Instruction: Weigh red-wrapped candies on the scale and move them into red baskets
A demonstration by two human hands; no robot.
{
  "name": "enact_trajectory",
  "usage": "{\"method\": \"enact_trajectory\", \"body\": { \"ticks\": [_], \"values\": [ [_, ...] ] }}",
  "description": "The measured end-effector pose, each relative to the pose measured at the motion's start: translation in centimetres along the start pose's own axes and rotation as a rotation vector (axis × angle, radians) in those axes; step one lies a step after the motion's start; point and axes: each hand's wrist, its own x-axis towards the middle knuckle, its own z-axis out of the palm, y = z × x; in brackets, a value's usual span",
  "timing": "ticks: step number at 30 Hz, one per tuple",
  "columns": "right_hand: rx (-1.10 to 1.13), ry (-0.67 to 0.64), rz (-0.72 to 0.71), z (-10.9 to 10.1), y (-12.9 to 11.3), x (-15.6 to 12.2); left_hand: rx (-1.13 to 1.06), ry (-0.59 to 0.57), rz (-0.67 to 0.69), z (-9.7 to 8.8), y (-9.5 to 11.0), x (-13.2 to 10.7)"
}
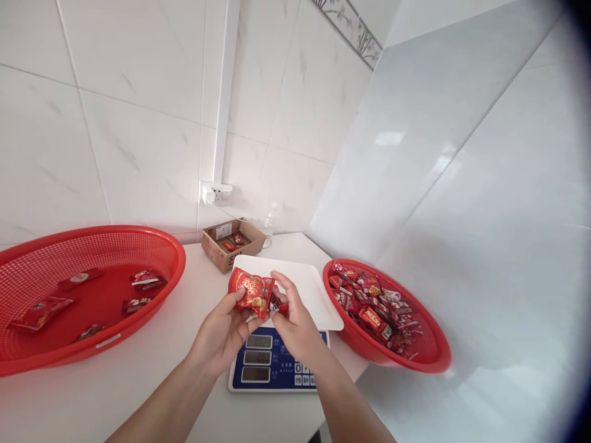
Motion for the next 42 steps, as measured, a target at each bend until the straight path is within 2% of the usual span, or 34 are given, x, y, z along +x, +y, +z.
{"method": "enact_trajectory", "body": {
  "ticks": [4, 8, 9, 13, 15, 17, 19, 22, 25, 29, 33, 39, 42],
  "values": [
    [0.008, 0.208, 0.028, -1.2, 1.6, 0.5, -0.028, 0.074, 0.068, -0.1, 1.0, 0.2],
    [-0.139, 0.36, 0.062, -3.0, 3.9, 0.9, -0.049, 0.117, 0.152, -0.3, 2.5, 0.0],
    [-0.186, 0.346, 0.088, -3.3, 4.4, 1.0, -0.046, 0.114, 0.169, -0.3, 2.7, 0.0],
    [-0.324, 0.16, 0.172, -3.8, 5.0, 0.7, 0.058, 0.063, 0.226, -0.6, 3.1, -0.2],
    [-0.332, 0.187, 0.138, -3.6, 4.2, 0.5, 0.148, 0.023, 0.241, -0.8, 2.9, -0.3],
    [-0.266, 0.259, 0.095, -3.3, 2.9, 0.0, 0.253, -0.043, 0.242, -1.0, 2.6, -0.4],
    [-0.129, 0.244, 0.08, -3.0, 1.3, -0.5, 0.383, -0.122, 0.249, -1.1, 2.2, -0.6],
    [0.048, 0.092, 0.068, -2.6, -0.8, -1.2, 0.598, -0.23, 0.252, -1.0, 1.6, -1.1],
    [0.054, -0.034, 0.079, -2.1, -1.9, -1.6, 0.699, -0.326, 0.219, -0.9, 1.0, -1.3],
    [-0.018, 0.01, 0.142, -1.7, -2.2, -1.8, 0.736, -0.284, 0.268, -1.0, 0.5, -0.9],
    [0.001, 0.062, 0.141, -1.6, -1.9, -1.9, 0.742, -0.276, 0.29, -1.2, 0.4, -0.6],
    [0.124, -0.057, 0.253, -1.7, -1.7, -2.1, 0.717, -0.3, 0.297, -1.1, 0.7, -0.8],
    [0.099, -0.047, 0.256, -1.8, -1.5, -2.2, 0.719, -0.289, 0.29, -1.0, 0.7, -0.8]
  ]
}}
